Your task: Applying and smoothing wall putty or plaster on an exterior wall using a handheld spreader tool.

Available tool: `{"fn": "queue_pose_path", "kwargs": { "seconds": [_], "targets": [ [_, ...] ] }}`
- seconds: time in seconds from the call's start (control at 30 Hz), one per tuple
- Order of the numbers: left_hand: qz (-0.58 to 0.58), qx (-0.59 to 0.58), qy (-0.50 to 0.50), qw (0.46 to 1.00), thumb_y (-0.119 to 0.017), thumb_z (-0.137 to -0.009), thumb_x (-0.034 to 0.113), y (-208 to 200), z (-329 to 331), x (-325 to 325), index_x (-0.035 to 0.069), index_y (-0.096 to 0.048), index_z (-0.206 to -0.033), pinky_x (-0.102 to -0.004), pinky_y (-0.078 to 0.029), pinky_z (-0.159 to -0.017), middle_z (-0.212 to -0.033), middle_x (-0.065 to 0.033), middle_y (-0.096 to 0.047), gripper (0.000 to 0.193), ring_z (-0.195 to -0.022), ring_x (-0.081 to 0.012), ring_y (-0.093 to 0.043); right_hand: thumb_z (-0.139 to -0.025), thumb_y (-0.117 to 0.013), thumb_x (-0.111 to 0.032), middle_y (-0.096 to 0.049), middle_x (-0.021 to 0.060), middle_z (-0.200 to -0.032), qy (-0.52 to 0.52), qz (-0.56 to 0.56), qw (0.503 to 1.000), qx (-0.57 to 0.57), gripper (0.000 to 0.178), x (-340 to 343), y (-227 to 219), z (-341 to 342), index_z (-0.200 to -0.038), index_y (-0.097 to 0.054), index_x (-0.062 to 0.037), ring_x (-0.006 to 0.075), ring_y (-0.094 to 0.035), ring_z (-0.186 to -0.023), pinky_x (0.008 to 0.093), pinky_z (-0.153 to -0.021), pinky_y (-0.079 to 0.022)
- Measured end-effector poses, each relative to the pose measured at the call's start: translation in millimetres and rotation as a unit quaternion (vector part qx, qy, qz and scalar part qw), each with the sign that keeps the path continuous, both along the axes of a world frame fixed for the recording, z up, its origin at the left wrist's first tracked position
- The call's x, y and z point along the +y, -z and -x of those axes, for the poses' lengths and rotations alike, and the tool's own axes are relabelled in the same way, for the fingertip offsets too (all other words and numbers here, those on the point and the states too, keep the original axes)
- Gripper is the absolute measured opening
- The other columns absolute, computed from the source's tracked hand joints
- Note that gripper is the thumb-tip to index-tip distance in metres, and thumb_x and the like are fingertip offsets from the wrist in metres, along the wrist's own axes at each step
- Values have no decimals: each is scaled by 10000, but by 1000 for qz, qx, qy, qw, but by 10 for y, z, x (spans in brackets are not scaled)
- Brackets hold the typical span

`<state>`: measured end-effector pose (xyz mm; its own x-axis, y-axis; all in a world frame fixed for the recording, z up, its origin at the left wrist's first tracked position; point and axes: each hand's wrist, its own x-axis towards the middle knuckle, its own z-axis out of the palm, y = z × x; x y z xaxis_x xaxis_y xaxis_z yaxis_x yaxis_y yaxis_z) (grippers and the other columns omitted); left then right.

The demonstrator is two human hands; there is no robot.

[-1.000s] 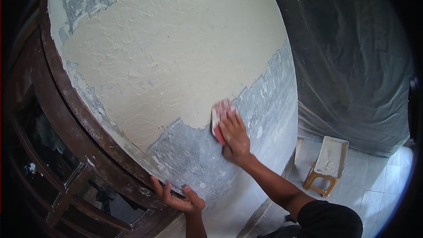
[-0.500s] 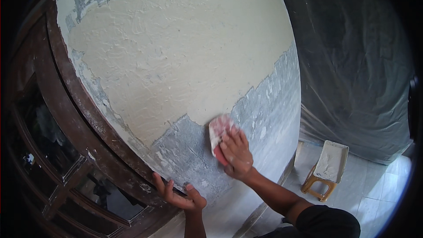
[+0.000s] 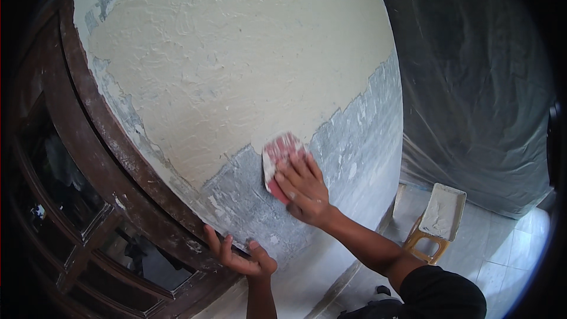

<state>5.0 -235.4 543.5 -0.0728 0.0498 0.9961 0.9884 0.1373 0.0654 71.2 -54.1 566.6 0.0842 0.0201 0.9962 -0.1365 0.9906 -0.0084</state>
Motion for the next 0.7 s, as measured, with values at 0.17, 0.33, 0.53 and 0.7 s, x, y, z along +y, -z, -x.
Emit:
{"fn": "queue_pose_path", "kwargs": {
  "seconds": [0.17, 0.33, 0.53, 0.7],
  "targets": [
    [-5, -1, -2, 1000, -509, -988, 219, 7, 14, -21, 5, -367, -1298, -595, -222, -1165, -1562, -355, -241, 403, -1447, -473, -290, -863, -612, 34, -657, 167, -1324, -46, -21, 999, 8, 380, -75, 123, -93, -1234, -677, -22, 368, -552, -1331, 544, -1195, -271],
    [-2, 3, -1, 1000, -511, -981, 211, -29, -30, 32, 5, -372, -1298, -597, -220, -1166, -1563, -353, -242, 403, -1448, -475, -288, -864, -594, 66, -680, 142, -1296, -30, -22, 999, -19, 352, 15, -237, 11, -1185, -704, -28, 348, -559, -1329, 543, -1197, -266],
    [0, 6, -4, 1000, -507, -980, 210, -29, 0, -26, 2, -371, -1300, -597, -213, -1170, -1564, -352, -243, 405, -1448, -475, -288, -836, -650, 46, -677, 165, -1287, -46, -37, 998, 5, 353, -19, 61, -113, -1178, -707, -22, 373, -565, -1314, 546, -1190, -287],
    [3, 1, -5, 1000, -508, -985, 220, -29, -29, 13, 1, -369, -1300, -604, -209, -1169, -1564, -349, -243, 409, -1451, -474, -281, -803, -668, 34, -656, 168, -1321, -9, -46, 997, -53, 427, 191, -59, -35, -1229, -677, 0, 388, -571, -1301, 545, -1183, -291]
  ]
}}
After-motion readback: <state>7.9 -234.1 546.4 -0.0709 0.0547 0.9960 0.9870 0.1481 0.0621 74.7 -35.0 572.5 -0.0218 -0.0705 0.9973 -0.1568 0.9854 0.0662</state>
